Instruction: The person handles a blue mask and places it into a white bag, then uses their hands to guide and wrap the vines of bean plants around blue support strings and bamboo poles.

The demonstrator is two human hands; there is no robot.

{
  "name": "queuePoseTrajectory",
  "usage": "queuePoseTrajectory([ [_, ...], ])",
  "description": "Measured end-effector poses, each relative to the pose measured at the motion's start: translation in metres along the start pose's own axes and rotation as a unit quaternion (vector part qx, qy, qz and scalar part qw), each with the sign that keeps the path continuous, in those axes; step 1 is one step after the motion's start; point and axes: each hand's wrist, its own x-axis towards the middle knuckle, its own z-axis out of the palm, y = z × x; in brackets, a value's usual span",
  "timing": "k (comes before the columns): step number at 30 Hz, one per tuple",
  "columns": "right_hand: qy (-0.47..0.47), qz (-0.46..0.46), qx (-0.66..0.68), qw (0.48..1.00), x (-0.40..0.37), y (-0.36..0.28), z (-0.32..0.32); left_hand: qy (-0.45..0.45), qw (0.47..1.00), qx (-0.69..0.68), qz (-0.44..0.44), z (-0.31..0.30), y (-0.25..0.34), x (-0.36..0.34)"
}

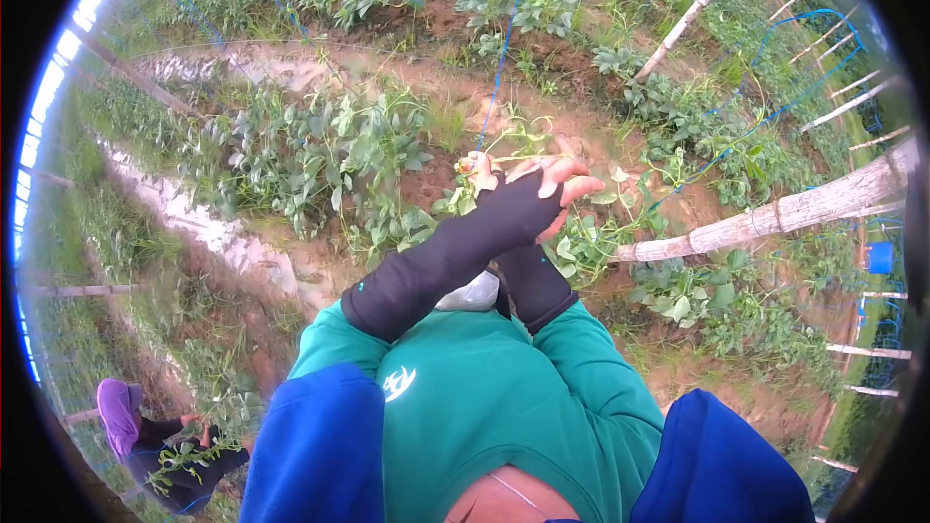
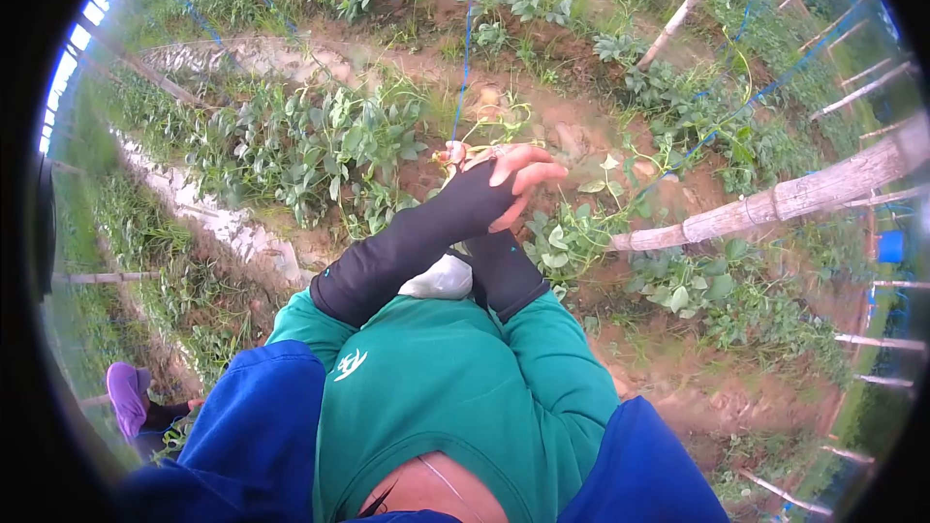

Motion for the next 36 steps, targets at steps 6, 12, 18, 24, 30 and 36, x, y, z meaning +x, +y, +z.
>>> queuePoseTrajectory([
  [6,0.049,0.098,-0.352,0.930,0.020,-0.032,-0.009,0.078,0.905,-0.124,-0.399,-0.016,-0.113,-0.032],
  [12,-0.191,0.225,-0.538,0.790,0.030,-0.043,-0.007,-0.018,0.830,-0.234,-0.506,0.037,-0.162,-0.061],
  [18,-0.155,0.206,-0.492,0.832,0.012,-0.066,0.010,0.219,0.647,-0.551,-0.479,0.015,-0.149,-0.051],
  [24,-0.077,0.156,-0.526,0.832,0.014,-0.066,0.004,0.266,0.652,-0.566,-0.428,-0.016,-0.144,-0.054],
  [30,-0.081,0.139,-0.467,0.870,0.025,-0.048,-0.021,0.374,0.647,-0.614,-0.256,-0.070,-0.143,-0.058],
  [36,-0.060,0.141,-0.476,0.866,0.018,-0.047,-0.015,0.471,0.680,-0.397,-0.397,-0.074,-0.146,-0.078],
])
